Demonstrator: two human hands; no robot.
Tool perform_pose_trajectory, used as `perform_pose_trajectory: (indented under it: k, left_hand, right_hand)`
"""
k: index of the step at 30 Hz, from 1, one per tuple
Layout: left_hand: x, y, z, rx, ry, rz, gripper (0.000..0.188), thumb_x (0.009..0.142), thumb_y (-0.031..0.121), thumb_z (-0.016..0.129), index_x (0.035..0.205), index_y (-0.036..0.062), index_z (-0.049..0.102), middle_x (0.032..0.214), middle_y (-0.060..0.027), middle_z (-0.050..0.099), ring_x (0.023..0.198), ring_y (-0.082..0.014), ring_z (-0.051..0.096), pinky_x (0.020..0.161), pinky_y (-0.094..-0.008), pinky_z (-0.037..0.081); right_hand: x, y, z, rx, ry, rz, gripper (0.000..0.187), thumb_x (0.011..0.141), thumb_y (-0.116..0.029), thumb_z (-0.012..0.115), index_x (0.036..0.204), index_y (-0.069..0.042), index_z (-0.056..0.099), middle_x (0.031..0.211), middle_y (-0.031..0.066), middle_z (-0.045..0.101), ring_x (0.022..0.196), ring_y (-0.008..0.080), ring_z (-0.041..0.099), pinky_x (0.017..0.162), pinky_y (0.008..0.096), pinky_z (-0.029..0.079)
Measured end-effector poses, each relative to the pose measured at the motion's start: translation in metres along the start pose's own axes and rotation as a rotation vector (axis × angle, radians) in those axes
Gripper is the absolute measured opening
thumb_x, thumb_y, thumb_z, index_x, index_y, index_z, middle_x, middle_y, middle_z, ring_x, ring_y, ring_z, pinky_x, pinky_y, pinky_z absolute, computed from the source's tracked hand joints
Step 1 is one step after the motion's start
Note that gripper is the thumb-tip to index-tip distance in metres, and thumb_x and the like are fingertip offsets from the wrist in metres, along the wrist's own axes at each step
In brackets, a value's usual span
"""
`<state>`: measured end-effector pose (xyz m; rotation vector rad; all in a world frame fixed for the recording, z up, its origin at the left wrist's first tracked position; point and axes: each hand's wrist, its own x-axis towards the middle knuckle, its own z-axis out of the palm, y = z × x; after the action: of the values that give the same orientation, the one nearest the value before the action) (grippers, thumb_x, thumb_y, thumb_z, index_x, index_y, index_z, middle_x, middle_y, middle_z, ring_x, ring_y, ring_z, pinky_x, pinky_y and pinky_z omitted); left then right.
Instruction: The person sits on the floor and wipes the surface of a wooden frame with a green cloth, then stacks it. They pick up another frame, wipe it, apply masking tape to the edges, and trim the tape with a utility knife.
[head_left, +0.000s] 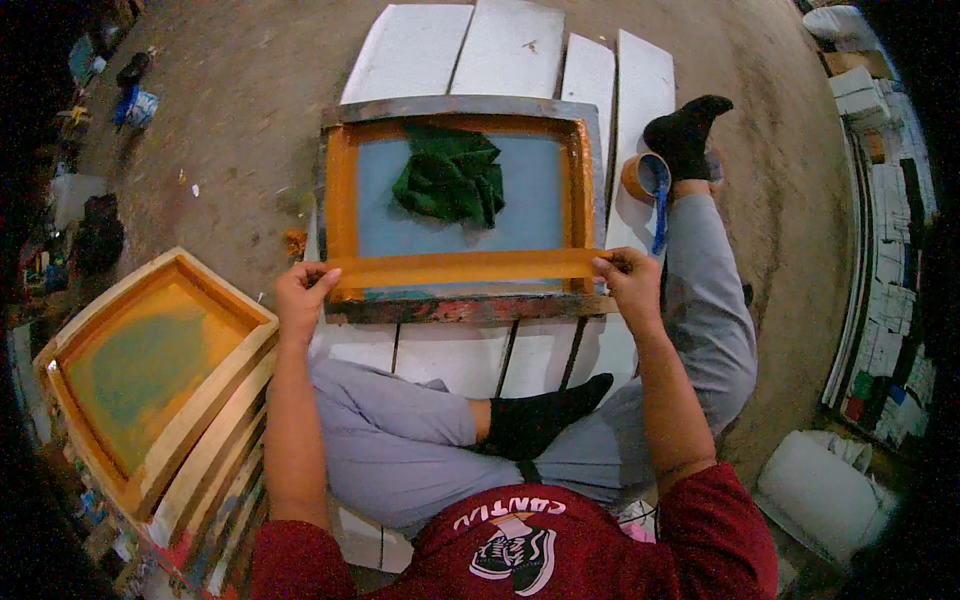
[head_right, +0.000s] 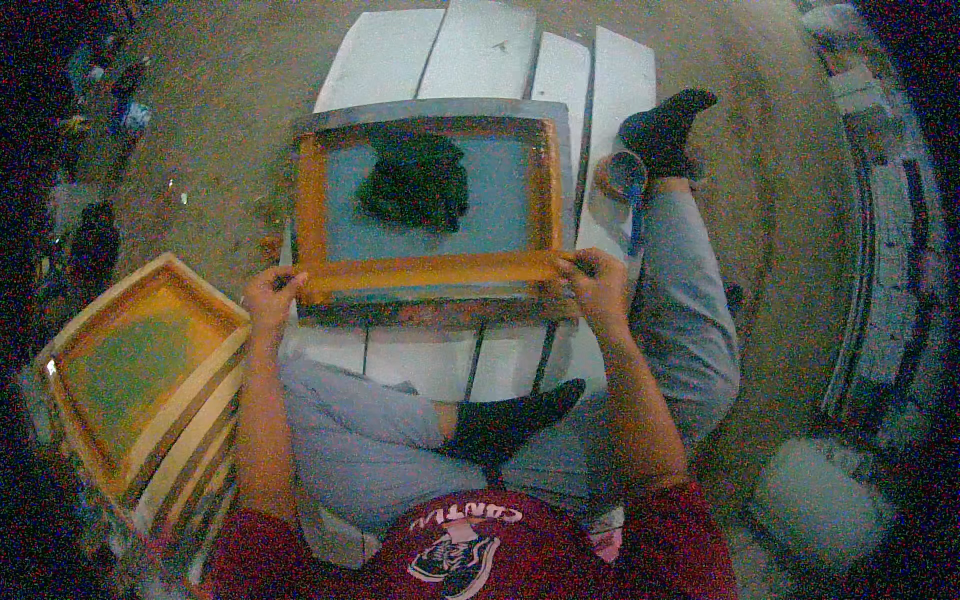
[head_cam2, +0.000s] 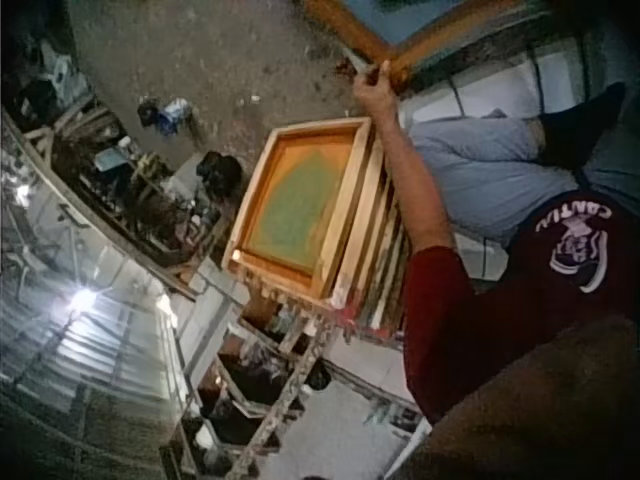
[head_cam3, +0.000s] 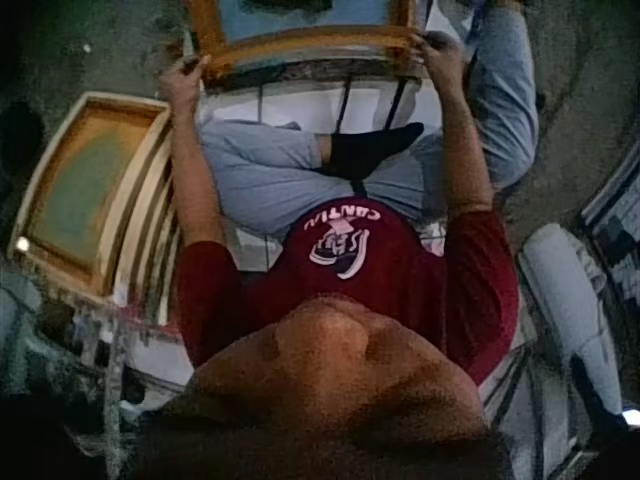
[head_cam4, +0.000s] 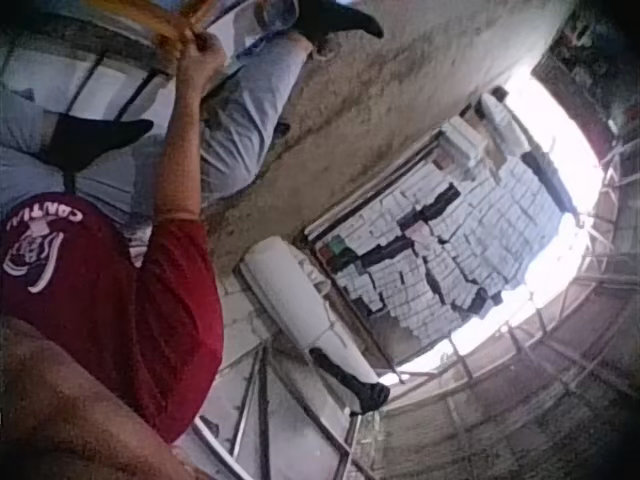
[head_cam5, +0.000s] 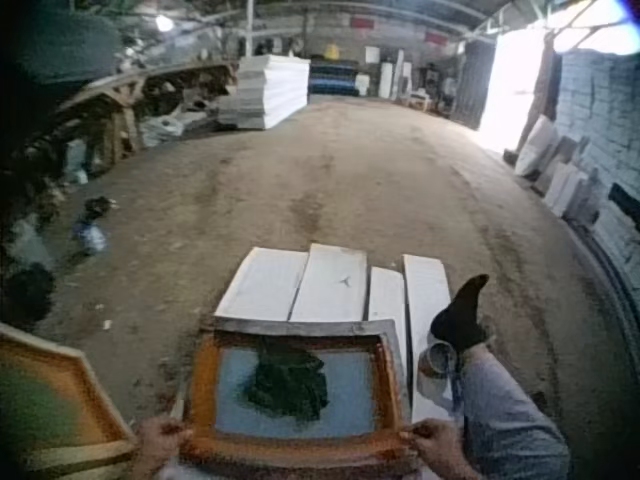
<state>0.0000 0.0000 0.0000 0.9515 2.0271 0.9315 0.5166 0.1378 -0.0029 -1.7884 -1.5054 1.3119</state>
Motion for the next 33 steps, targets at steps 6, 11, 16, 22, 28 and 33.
perform_pose_trajectory:
  k: [6,11,16,22,28,33]
  left_hand:
    - [-0.006,0.001,0.006,-0.101,0.004,-0.004,0.022,0.086,0.008,0.087,0.098,-0.0032,0.073,0.084,-0.0036,0.072,0.075,-0.0101,0.065,0.071,-0.027,0.053]
    - [-0.01,0.017,0.003,-0.031,-0.002,0.006,0.032,0.085,0.003,0.084,0.112,0.0034,0.067,0.08,-0.0044,0.07,0.073,-0.0105,0.063,0.071,-0.0289,0.053]
    - [-0.01,-0.002,0.003,0.237,0.039,0.223,0.035,0.086,0.008,0.083,0.116,0.0098,0.065,0.084,-0.0094,0.072,0.073,-0.0216,0.068,0.07,-0.036,0.054]
    - [-0.01,0.001,0.01,0.44,0.014,0.512,0.02,0.088,0.016,0.079,0.104,0.0088,0.07,0.087,-0.0119,0.071,0.078,-0.0356,0.068,0.07,-0.0441,0.053]
    - [-0.011,0.006,0.008,0.575,-0.104,0.566,0.01,0.088,0.015,0.076,0.096,0.0103,0.074,0.086,-0.0099,0.068,0.082,-0.0351,0.067,0.071,-0.0458,0.053]
    - [-0.009,0.002,0.005,0.65,-0.096,0.524,0.01,0.087,0.019,0.078,0.092,0.0108,0.078,0.087,-0.0084,0.069,0.085,-0.0329,0.068,0.073,-0.0447,0.054]
  right_hand:
    - [-0.012,-0.029,0.009,-0.344,0.133,-0.142,0.034,0.089,-0.007,0.081,0.121,-0.002,0.07,0.074,0.0079,0.07,0.065,0.0114,0.061,0.063,0.0299,0.049]
    - [-0.026,-0.041,0.02,-0.324,0.145,-0.113,0.027,0.089,-0.006,0.081,0.11,-0.007,0.063,0.074,0.0096,0.068,0.067,0.0161,0.061,0.065,0.0333,0.048]
    - [-0.032,-0.037,0.022,-0.388,0.099,-0.347,0.017,0.092,-0.011,0.077,0.101,-0.007,0.064,0.085,0.0127,0.071,0.074,0.0291,0.068,0.067,0.0393,0.05]
    - [-0.021,-0.022,0.006,-0.637,-0.02,-0.273,0.027,0.088,-0.032,0.078,0.108,-0.015,0.072,0.099,0.0118,0.074,0.093,0.0368,0.073,0.077,0.0476,0.057]
    - [-0.02,-0.021,0.005,-0.721,-0.073,-0.198,0.028,0.09,-0.038,0.076,0.107,-0.017,0.076,0.104,0.0112,0.076,0.096,0.0358,0.074,0.081,0.0485,0.058]
    - [-0.023,-0.038,0.009,-0.753,-0.048,-0.244,0.014,0.088,-0.019,0.076,0.099,-0.012,0.08,0.097,0.0115,0.076,0.091,0.0352,0.073,0.079,0.0447,0.056]
